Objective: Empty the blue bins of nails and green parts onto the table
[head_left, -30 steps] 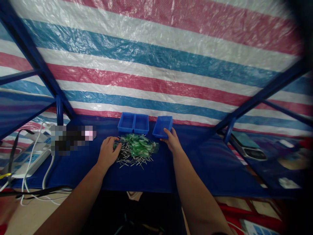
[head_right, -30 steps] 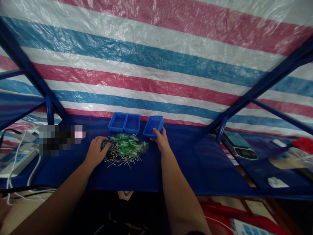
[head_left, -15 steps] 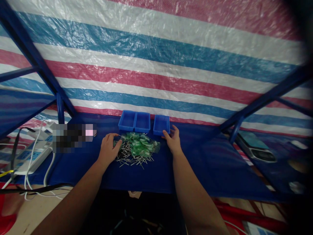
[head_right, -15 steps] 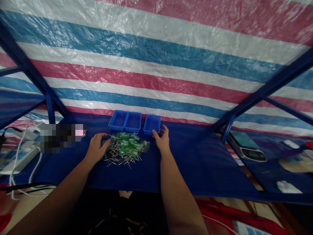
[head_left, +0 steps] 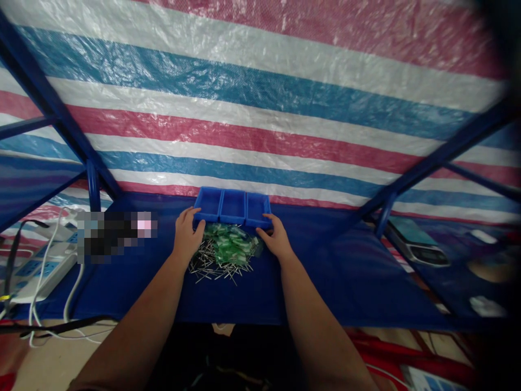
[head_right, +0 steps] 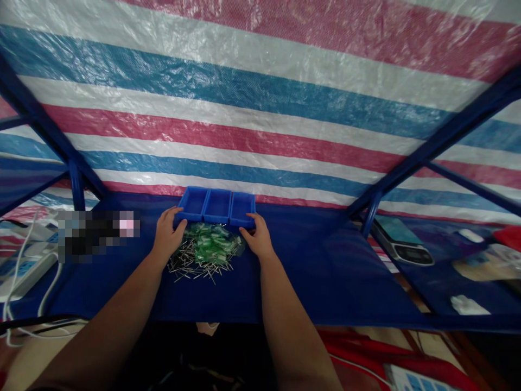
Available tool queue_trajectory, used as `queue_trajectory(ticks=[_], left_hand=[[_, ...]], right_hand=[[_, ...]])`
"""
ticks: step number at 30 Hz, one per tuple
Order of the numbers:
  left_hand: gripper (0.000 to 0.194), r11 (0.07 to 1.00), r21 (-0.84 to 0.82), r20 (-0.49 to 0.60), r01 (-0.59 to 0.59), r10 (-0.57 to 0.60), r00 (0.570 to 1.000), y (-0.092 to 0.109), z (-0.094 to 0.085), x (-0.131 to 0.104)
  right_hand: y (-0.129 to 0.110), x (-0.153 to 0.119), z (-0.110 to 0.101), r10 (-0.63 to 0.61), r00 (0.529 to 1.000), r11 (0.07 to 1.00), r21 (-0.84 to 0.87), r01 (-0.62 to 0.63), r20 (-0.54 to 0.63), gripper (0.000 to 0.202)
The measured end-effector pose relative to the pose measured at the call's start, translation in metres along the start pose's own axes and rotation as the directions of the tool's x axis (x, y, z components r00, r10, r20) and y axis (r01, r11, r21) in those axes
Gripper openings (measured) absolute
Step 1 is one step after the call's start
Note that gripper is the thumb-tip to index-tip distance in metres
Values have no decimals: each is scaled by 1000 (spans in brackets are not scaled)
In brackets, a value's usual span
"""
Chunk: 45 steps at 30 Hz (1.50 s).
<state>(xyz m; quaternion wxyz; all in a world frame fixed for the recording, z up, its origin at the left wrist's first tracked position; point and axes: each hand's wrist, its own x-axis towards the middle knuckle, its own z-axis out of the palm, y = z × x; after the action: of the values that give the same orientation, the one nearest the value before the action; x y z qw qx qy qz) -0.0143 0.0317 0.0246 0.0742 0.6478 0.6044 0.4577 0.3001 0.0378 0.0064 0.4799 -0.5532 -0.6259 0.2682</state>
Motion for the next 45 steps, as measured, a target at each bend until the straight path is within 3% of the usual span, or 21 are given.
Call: queue_trajectory(ticks=[10,26,33,38,45], left_hand=[[36,999,-38,100,-14,17,995,-8,5,-9],[40,999,-24,129,-35,38,991,-12,4,-10],[41,999,-25,134,-25,29,991,-10,2,-10],[42,999,-34,127,-41,45,991,-12,3,-10],[43,997,-43,101,-58,62,993,-17,7,-10]], right_hand=[[11,4,2,-64,997,993,-95,67,38,36],[13,1,2,21,998,984,-176,-9,64,47],[25,8,10,-77,995,996,39,80,-57,55],[35,11,12,-3,995,998,60,9,-104,53],[31,13,12,-9,986,999,48,17,-164,51]])
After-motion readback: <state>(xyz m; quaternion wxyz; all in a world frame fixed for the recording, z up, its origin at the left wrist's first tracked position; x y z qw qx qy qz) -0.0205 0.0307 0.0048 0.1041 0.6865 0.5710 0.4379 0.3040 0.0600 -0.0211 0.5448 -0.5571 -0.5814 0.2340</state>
